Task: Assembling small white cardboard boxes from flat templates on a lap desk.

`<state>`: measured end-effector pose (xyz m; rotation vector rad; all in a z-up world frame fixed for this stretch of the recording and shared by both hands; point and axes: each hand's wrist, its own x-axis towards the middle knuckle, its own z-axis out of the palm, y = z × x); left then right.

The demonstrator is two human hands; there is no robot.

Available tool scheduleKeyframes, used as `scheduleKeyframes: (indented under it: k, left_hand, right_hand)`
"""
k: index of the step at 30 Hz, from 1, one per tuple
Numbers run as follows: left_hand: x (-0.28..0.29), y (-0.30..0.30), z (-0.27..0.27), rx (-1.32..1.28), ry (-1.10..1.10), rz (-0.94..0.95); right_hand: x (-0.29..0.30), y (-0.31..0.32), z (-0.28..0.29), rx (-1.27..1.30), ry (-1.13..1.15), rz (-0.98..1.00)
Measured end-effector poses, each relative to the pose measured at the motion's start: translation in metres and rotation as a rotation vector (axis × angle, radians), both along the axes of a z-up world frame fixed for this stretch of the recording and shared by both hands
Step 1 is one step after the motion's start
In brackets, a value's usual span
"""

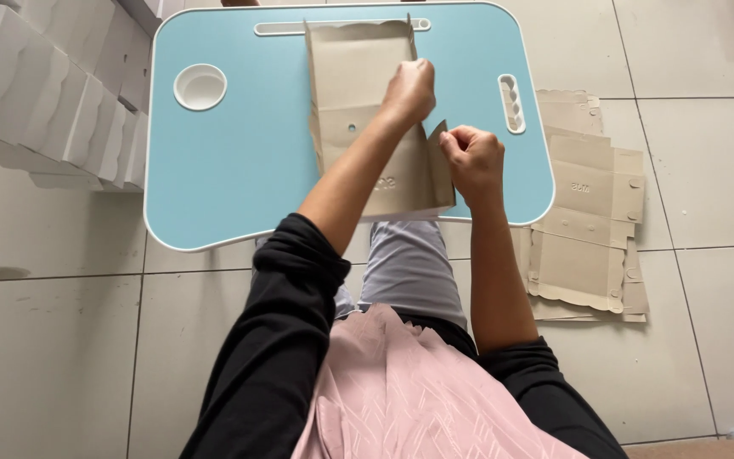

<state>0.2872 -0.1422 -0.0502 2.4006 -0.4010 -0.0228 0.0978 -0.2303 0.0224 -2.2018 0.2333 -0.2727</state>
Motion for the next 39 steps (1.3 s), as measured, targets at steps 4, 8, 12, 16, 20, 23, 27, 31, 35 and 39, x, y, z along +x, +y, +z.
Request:
scheduleKeyframes:
  k: [4, 8, 12, 16, 20, 23, 27, 31, 35, 39]
  left_hand:
    - [-0.037, 0.041, 0.057, -0.105, 0.033, 0.014]
    - [-0.08, 0.064, 0.076, -0.336, -0.134, -0.024]
    - [-0.114, 0.076, 0.083, -0.401, -0.061, -0.011]
    - [-0.117, 0.077, 0.065, -0.384, -0.072, -0.003]
    - [-0.126, 0.075, 0.071, -0.31, -0.132, 0.023]
    - [-0.129, 0.075, 0.07, -0.298, -0.179, 0.037]
    - [-0.132, 0.078, 0.068, -0.304, -0.151, 0.048]
    - [-0.129, 0.076, 0.062, -0.286, -0.159, 0.038]
    - [-0.134, 0.071, 0.062, -0.256, -0.183, 0.04]
    - [-0.134, 0.073, 0.062, -0.25, -0.165, 0.066]
  right_hand:
    - [0.001, 0.016, 0.005, 0.575, -0.04, -0.073]
    - [0.003, 0.027, 0.01, 1.012, 0.018, -0.135]
    - [0.006, 0.036, 0.006, 1.082, 0.008, -0.105]
    - [0.013, 0.036, -0.025, 0.943, -0.076, -0.08]
    - [0.017, 0.039, -0.029, 0.845, -0.093, -0.102]
    - [0.019, 0.04, -0.031, 0.84, -0.092, -0.114]
    - [0.017, 0.042, -0.029, 0.86, -0.091, -0.104]
    - [0.018, 0.043, -0.032, 0.842, -0.101, -0.098]
    - [0.019, 0.044, -0.036, 0.828, -0.111, -0.098]
    - [0.025, 0.041, -0.046, 0.916, -0.163, -0.051]
